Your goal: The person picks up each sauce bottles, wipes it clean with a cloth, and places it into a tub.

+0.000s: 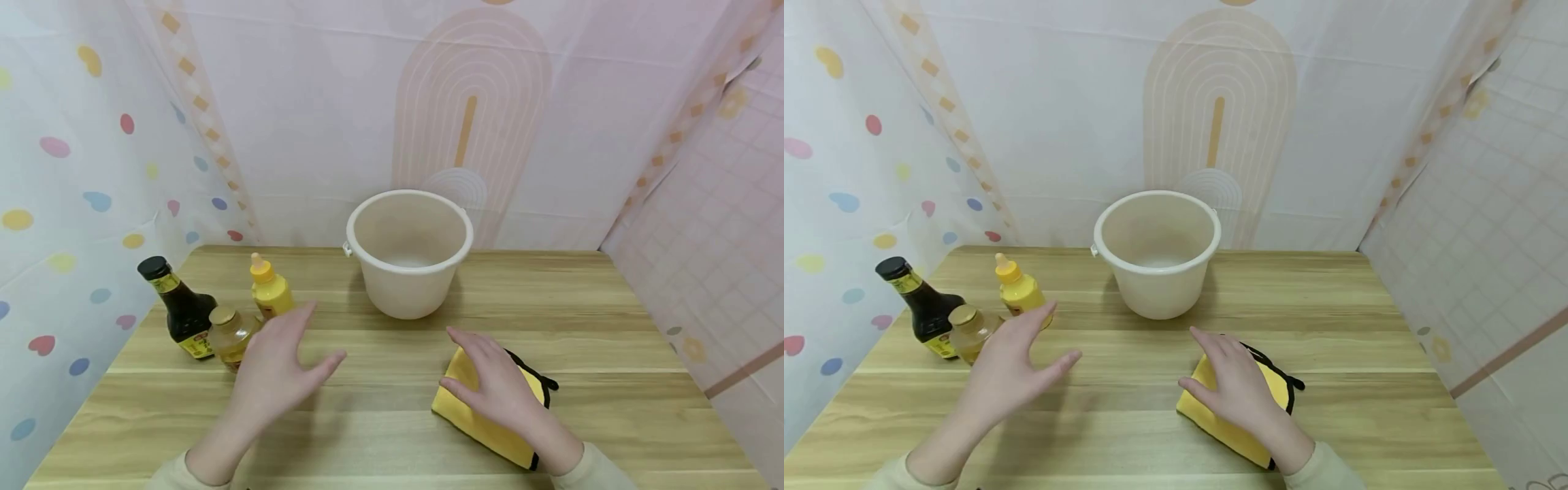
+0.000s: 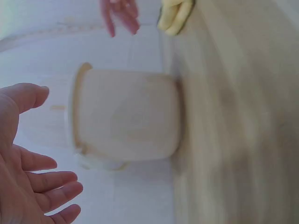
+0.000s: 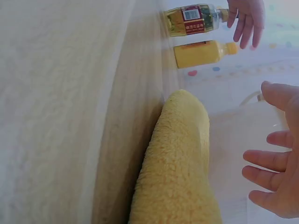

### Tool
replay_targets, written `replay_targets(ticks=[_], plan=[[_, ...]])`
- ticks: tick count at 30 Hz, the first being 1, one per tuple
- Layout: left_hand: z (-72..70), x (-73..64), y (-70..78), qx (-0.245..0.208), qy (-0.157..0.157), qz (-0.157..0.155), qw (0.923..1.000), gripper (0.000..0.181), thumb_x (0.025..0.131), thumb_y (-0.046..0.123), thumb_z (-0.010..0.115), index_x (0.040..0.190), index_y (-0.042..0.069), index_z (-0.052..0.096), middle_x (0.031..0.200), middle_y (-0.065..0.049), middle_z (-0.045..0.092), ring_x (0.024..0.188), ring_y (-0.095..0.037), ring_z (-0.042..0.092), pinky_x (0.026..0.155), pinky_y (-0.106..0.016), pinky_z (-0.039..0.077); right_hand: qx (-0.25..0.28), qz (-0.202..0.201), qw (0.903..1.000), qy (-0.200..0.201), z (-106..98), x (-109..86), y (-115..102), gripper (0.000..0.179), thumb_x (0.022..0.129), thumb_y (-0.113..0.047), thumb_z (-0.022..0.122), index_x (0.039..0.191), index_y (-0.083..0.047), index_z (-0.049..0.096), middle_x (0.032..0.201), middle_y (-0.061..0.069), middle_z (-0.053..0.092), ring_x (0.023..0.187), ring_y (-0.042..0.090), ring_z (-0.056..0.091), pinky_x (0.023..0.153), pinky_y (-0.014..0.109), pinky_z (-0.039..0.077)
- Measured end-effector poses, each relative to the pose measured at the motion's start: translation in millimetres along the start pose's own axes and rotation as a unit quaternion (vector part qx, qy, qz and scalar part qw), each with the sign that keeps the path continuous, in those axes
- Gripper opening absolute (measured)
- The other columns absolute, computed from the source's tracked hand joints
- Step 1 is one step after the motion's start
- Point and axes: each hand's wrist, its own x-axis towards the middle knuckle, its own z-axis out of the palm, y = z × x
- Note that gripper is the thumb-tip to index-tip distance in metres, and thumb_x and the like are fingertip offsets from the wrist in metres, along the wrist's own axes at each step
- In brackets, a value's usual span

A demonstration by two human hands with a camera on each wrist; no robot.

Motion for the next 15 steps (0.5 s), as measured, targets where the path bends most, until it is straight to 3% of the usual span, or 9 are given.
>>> replay_targets(ticks=[8,15], plan=[[-28.6,11.8,-4.1,-0.023,0.046,0.012,0.9986,0.074,0.080,0.033,0.081,0.136,-0.006,0.053,0.126,-0.024,0.062,0.109,-0.044,0.059,0.088,-0.060,0.047,0.049,0.002,0.9987,0.015,1,2.6,-5,0.070,0.085,-0.031,0.079,0.143,-0.007,0.049,0.127,0.007,0.062,0.120,0.027,0.054,0.099,0.049,0.046],[-42.5,20.1,-11.5,-0.029,0.087,0.028,0.9954,0.069,0.078,0.027,0.083,0.132,-0.006,0.055,0.114,-0.025,0.066,0.095,-0.042,0.065,0.077,-0.057,0.052,0.065,0.000,0.9977,0.022,5,6.5,-10,0.068,0.085,-0.028,0.079,0.143,-0.008,0.049,0.127,0.005,0.062,0.119,0.028,0.054,0.098,0.051,0.046]])
